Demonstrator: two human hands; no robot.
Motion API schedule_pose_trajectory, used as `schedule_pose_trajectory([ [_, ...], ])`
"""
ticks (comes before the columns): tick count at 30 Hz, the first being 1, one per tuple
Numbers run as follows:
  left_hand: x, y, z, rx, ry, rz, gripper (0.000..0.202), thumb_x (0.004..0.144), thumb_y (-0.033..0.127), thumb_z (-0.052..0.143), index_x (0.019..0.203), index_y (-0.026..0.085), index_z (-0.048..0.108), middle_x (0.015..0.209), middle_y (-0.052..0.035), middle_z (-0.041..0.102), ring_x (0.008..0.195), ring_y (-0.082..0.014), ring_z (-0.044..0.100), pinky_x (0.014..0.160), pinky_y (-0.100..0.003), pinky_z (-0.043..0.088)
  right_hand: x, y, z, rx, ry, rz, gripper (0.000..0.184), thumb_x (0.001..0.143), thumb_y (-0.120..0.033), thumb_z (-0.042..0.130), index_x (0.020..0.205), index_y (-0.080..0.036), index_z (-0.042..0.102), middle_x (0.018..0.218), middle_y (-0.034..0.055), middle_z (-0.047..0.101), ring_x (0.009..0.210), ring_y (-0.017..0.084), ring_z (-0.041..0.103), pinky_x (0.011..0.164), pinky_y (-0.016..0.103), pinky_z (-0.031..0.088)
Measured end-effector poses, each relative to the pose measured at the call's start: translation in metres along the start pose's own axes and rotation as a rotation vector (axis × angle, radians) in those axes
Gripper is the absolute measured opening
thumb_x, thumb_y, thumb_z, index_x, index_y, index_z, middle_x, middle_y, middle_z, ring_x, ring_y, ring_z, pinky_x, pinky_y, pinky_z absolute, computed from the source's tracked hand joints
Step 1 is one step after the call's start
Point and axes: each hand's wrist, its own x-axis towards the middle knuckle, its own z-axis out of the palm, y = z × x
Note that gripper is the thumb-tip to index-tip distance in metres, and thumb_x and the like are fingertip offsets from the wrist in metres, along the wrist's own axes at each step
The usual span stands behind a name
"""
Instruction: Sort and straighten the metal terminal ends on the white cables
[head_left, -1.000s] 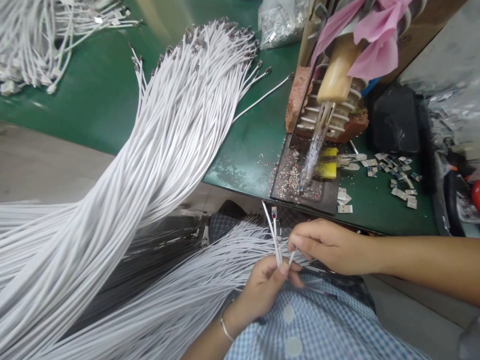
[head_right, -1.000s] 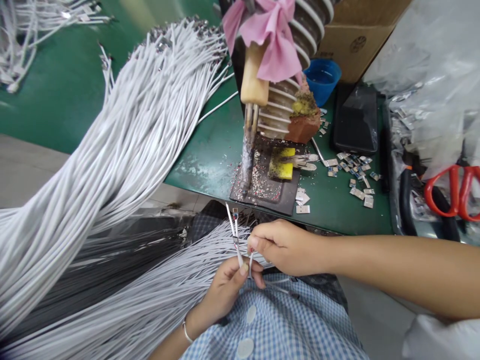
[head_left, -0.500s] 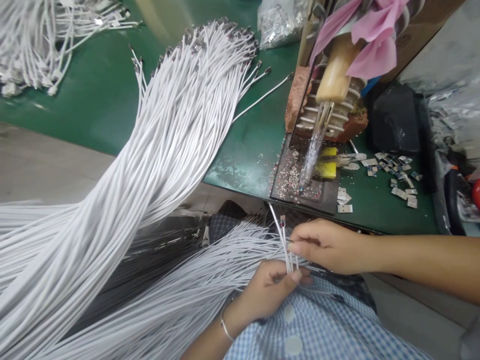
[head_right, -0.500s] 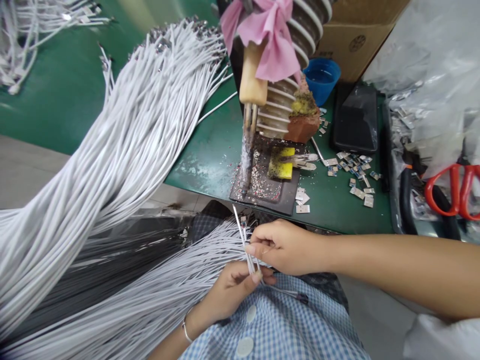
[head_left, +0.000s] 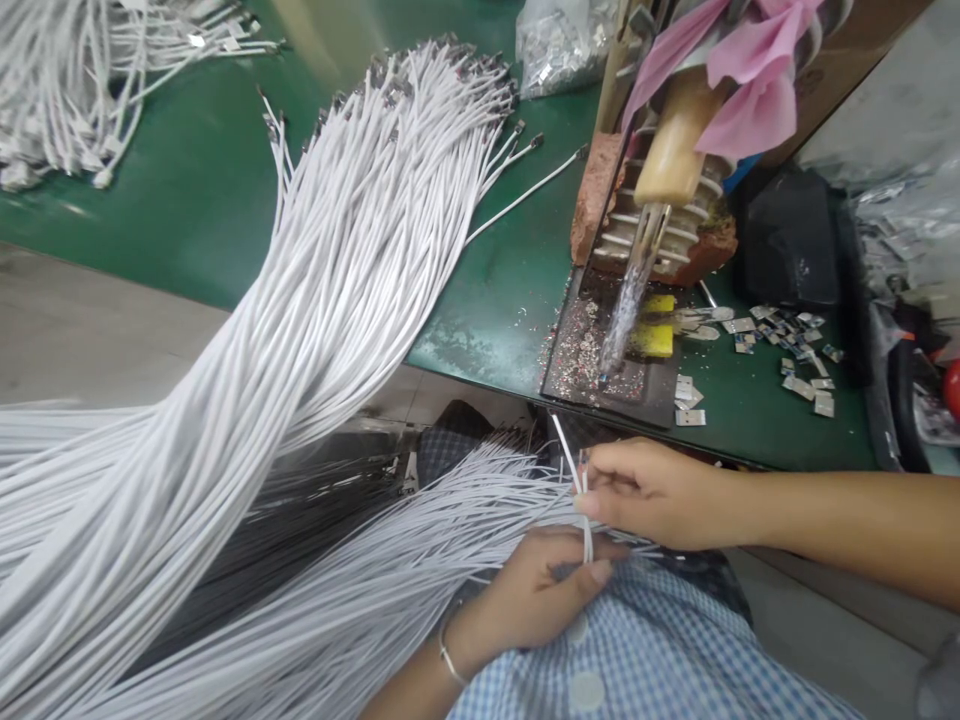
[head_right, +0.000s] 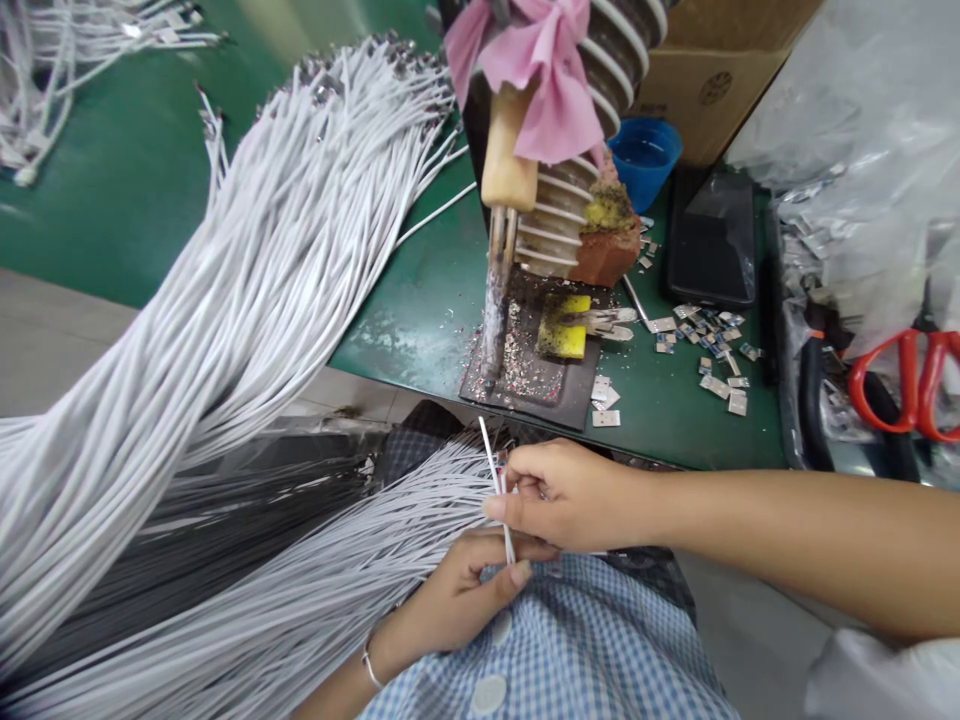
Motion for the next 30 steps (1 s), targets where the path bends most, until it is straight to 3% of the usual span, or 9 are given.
schedule_pose_trajectory([
  [7,0.001,0.002,0.0,0.065,-0.064,0.045,0.029,0.087,0.026,0.048,0.109,0.015,0.065,0.099,-0.0085,0.07,0.093,-0.0186,0.062,0.088,-0.028,0.043,0.0,0.001,0.0,-0.084,-0.009,-0.039,0.027,0.082,-0.028,0.046,0.058,-0.017,0.042,0.051,-0.0066,0.034,0.047,0.007,0.032,0.043,0.019,0.026],
  [13,-0.001,-0.003,-0.005,-0.086,0.162,0.034,0.029,0.08,0.036,0.058,0.098,0.015,0.065,0.094,-0.0071,0.069,0.089,-0.0198,0.061,0.081,-0.029,0.045,0.0,0.006,0.001,-0.114,-0.083,-0.12,0.023,0.081,-0.024,0.05,0.059,-0.015,0.048,0.051,-0.0055,0.04,0.048,0.007,0.036,0.046,0.02,0.028],
  [19,0.005,0.001,-0.002,-0.136,0.201,-0.01,0.032,0.081,0.04,0.057,0.07,0.011,0.067,0.066,-0.0058,0.068,0.064,-0.0159,0.061,0.064,-0.025,0.046,0.001,0.01,0.002,-0.112,-0.071,-0.183,0.026,0.08,-0.026,0.053,0.057,-0.015,0.049,0.054,-0.0039,0.044,0.052,0.008,0.039,0.049,0.02,0.031],
  [25,0.0,0.004,-0.004,-0.06,0.212,-0.023,0.029,0.085,0.03,0.053,0.067,0.012,0.065,0.061,-0.0047,0.067,0.06,-0.013,0.06,0.063,-0.023,0.045,-0.001,0.002,0.0,-0.026,-0.006,-0.034,0.021,0.082,-0.032,0.052,0.069,-0.015,0.05,0.053,-0.0066,0.039,0.048,0.007,0.035,0.044,0.019,0.028],
  [30,-0.005,0.001,-0.006,-0.057,0.212,-0.015,0.023,0.085,0.026,0.054,0.07,0.013,0.065,0.066,-0.0046,0.069,0.064,-0.0135,0.063,0.066,-0.023,0.047,-0.001,-0.003,-0.001,-0.041,0.012,-0.037,0.022,0.084,-0.023,0.043,0.064,-0.016,0.047,0.057,-0.0043,0.041,0.054,0.009,0.037,0.049,0.02,0.031],
])
